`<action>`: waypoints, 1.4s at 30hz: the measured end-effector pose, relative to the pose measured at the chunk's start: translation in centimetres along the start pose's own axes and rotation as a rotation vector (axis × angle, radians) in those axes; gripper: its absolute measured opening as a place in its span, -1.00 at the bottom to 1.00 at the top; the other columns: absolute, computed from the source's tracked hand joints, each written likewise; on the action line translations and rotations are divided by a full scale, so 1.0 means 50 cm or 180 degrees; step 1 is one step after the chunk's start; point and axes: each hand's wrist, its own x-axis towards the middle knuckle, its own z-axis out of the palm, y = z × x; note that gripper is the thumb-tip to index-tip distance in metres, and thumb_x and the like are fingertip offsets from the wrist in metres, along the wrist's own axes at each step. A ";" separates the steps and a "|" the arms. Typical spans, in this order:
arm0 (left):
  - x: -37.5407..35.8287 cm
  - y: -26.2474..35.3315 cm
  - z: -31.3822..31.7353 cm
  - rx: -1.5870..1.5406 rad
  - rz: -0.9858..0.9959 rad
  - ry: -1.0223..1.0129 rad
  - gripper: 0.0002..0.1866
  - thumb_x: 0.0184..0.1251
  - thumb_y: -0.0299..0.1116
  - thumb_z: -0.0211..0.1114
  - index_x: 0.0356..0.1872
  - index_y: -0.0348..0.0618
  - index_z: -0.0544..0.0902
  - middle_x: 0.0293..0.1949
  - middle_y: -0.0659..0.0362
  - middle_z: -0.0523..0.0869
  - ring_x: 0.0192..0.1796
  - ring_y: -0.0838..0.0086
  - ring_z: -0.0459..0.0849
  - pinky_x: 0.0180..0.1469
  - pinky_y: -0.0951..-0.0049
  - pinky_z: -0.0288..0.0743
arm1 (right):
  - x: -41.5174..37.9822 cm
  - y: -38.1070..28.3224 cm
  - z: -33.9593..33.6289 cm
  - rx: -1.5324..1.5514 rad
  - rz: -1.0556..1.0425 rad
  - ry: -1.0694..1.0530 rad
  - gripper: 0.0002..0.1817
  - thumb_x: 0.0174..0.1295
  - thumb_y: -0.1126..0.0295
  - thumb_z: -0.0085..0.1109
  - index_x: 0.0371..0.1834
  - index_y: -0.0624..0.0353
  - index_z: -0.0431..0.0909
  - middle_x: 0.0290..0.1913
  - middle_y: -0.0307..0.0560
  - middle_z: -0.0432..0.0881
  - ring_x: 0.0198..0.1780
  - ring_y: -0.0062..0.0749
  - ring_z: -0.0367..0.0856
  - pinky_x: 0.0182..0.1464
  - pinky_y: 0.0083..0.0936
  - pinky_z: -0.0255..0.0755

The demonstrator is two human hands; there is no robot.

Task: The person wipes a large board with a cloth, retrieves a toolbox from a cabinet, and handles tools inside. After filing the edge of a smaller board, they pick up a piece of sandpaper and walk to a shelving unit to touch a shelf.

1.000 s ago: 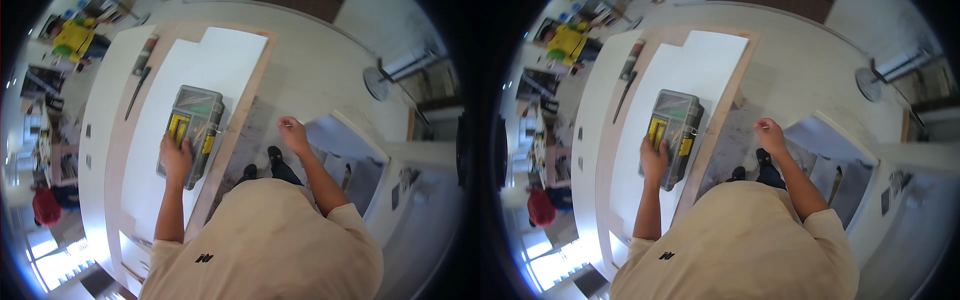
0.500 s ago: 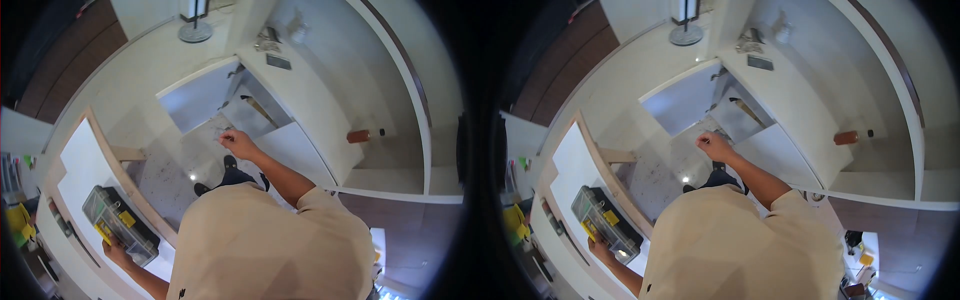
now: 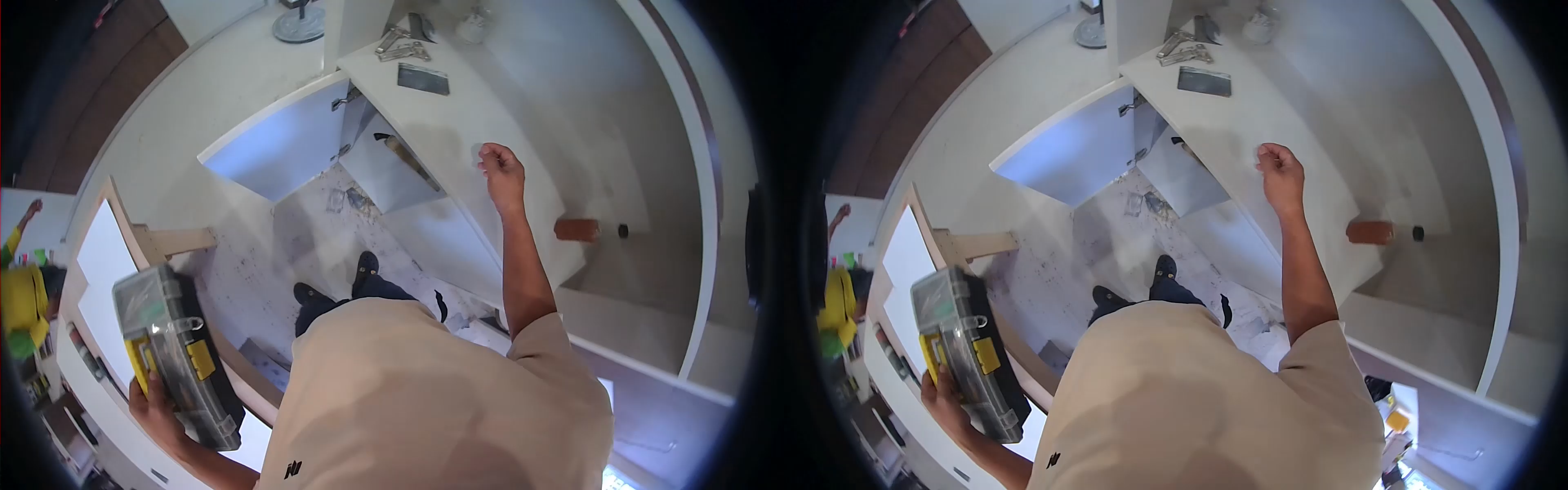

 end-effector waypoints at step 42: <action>0.162 -0.028 2.061 -0.0348 0.0471 -0.2605 -0.40 0.24 -0.01 0.17 0.10 -0.34 0.39 0.02 -0.24 0.61 0.10 -0.04 0.59 0.11 0.10 0.47 | 0.031 0.144 0.055 -0.0781 -0.1345 0.0355 -0.41 0.19 -0.09 0.23 -0.09 0.31 0.47 -0.40 -0.17 0.38 -0.56 -0.68 0.28 -0.54 -0.79 0.16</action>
